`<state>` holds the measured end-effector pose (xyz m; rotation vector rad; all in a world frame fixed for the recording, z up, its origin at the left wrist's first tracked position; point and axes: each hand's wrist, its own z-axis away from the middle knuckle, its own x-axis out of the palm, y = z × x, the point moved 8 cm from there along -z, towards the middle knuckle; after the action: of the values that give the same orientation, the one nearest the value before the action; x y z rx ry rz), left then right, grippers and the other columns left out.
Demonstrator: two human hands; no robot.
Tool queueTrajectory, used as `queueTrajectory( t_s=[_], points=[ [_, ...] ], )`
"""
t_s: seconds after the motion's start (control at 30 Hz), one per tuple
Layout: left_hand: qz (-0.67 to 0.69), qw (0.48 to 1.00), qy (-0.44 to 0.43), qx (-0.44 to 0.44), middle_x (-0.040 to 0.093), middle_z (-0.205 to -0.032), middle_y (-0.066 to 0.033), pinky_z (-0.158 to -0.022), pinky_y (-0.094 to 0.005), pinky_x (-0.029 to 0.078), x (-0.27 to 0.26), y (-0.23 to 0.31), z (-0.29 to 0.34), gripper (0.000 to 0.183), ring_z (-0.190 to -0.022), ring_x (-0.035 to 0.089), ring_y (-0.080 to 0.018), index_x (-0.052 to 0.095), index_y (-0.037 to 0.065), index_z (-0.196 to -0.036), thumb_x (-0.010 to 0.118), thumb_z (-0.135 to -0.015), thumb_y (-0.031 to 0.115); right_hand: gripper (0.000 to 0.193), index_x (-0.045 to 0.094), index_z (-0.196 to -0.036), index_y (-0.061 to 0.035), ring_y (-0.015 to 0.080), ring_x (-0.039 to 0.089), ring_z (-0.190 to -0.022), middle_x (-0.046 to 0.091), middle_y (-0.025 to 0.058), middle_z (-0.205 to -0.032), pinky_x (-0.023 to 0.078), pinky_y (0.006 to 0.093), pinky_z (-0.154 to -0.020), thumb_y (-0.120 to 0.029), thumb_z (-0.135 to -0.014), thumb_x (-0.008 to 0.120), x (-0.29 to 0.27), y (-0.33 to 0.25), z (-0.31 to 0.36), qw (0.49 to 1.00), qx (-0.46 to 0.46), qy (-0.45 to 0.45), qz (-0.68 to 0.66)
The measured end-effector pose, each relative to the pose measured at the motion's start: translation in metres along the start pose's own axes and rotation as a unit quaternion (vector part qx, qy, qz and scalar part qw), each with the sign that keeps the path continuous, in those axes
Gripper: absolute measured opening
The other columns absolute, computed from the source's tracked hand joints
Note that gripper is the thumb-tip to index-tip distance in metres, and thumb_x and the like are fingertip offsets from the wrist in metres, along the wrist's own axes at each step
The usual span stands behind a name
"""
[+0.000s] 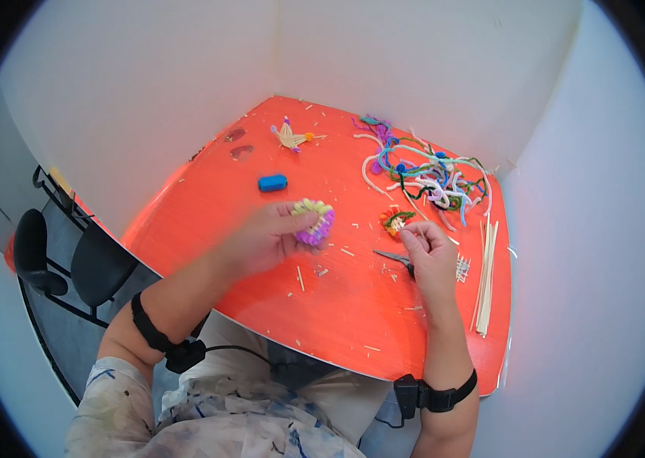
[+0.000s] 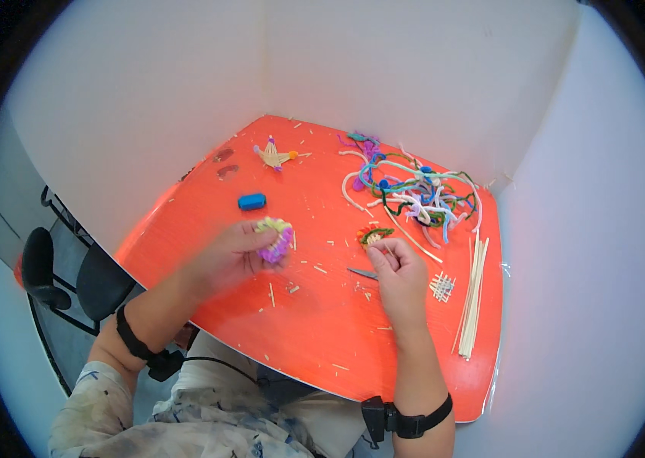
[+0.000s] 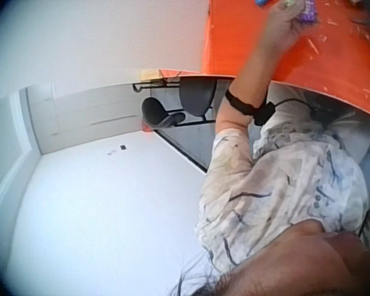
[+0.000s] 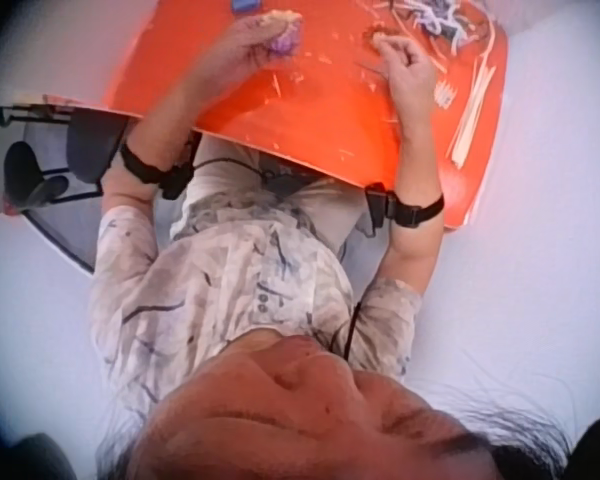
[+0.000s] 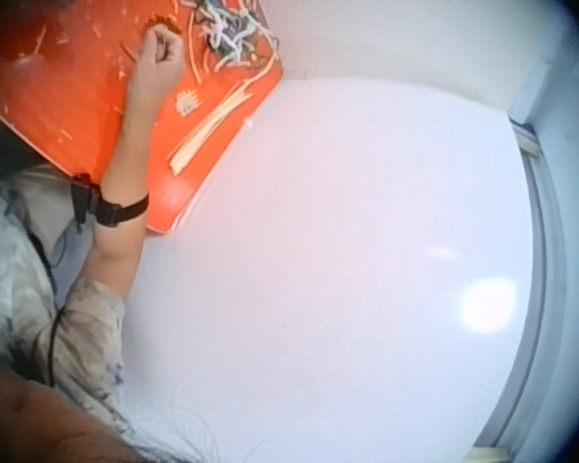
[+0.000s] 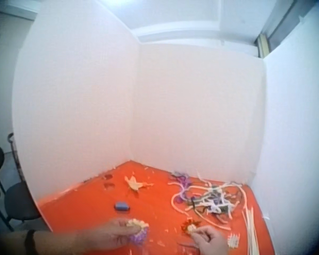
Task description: Weave bamboo strips through a pre-formed frame to create a craft item.
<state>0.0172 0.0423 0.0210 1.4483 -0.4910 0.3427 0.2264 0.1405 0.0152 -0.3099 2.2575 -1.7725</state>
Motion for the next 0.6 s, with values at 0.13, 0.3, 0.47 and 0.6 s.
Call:
queueTrajectory(
  t_s=[0.13, 0.3, 0.47, 0.6],
  points=[
    [-0.012, 1.000, -0.003, 0.004, 0.064, -0.095, -0.0078, -0.076, -0.0313, 0.055, -0.013, -0.014, -0.012, 0.021, -0.085, 0.065, -0.0169, 0.057, 0.001, -0.108, 0.052, -0.096, 0.016, 0.007, 0.062, -0.089, -0.0032, 0.0012, 0.038, -0.056, 0.049, -0.0067, -0.067, 0.028, 0.0188, -0.050, -0.009, -0.086, 0.065, -0.005, -0.003, -0.003, 0.996, 0.031, 0.036, -0.076],
    [-0.026, 0.999, 0.009, -0.033, 0.063, -0.093, -0.0058, -0.076, -0.0328, 0.055, -0.020, -0.034, -0.019, 0.020, -0.083, 0.064, -0.0157, 0.057, 0.001, -0.108, 0.052, -0.096, 0.016, 0.009, 0.061, -0.093, -0.0030, 0.0047, 0.045, -0.056, 0.056, -0.0026, -0.072, 0.034, 0.0192, -0.050, -0.008, -0.086, 0.065, -0.005, 0.001, 0.000, 0.973, 0.038, 0.022, -0.225],
    [-0.001, 0.999, -0.014, -0.037, 0.063, -0.093, -0.0058, -0.077, -0.0340, 0.053, -0.026, -0.047, -0.020, 0.019, -0.084, 0.063, -0.0158, 0.057, 0.002, -0.108, 0.052, -0.096, 0.016, 0.011, 0.059, -0.094, -0.0027, 0.0053, 0.042, -0.058, 0.047, -0.0041, -0.069, 0.040, 0.0232, -0.056, -0.008, -0.086, 0.064, 0.003, 0.004, 0.003, 0.948, 0.060, -0.006, -0.311],
    [0.018, 0.999, -0.026, -0.043, 0.063, -0.091, -0.0052, -0.071, -0.0304, 0.052, -0.022, -0.051, -0.021, 0.019, -0.079, 0.062, -0.0140, 0.058, 0.000, -0.106, 0.053, -0.096, 0.015, 0.010, 0.059, -0.094, -0.0029, 0.0069, 0.038, -0.057, 0.044, -0.0038, -0.067, 0.038, 0.0251, -0.057, -0.008, -0.086, 0.063, 0.005, 0.000, 0.003, 0.935, 0.048, -0.025, -0.351]
  ],
)
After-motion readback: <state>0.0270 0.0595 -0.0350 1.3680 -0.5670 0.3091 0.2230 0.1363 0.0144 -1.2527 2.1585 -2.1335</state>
